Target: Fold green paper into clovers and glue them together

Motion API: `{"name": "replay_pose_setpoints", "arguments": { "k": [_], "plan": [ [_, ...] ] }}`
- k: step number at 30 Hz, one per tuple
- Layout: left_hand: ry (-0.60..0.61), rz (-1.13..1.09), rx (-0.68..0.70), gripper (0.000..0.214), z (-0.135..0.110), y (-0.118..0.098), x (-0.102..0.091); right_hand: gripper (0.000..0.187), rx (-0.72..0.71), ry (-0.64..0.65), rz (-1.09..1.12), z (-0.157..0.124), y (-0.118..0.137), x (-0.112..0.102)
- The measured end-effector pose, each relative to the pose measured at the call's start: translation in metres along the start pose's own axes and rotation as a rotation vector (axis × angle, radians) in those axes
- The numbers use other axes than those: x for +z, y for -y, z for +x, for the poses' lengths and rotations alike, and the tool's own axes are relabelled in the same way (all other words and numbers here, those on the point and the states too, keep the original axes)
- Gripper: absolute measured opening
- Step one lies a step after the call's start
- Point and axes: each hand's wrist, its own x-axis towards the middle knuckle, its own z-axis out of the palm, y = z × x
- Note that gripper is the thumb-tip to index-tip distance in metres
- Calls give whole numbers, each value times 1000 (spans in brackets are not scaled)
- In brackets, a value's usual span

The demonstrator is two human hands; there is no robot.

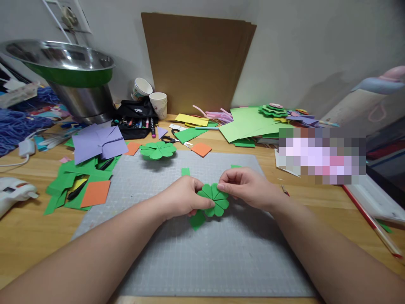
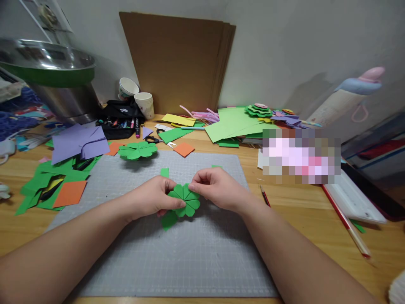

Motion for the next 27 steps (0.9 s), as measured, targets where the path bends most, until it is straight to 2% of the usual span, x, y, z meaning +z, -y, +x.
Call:
{"name": "replay_pose_setpoints", "arguments": {
  "k": [12, 22, 27],
  "plan": [
    [-2, -4, -7, 19, 1, 2, 0, 28, 4, -20, 20, -1, 4, 4],
    [-6, -7, -10, 19, 2, 3, 2, 29, 27, 107, 107, 4, -7, -3],
    [-10, -30, -6, 17, 2, 1, 1, 29, 5, 25, 76, 4, -1, 3]
  ]
}}
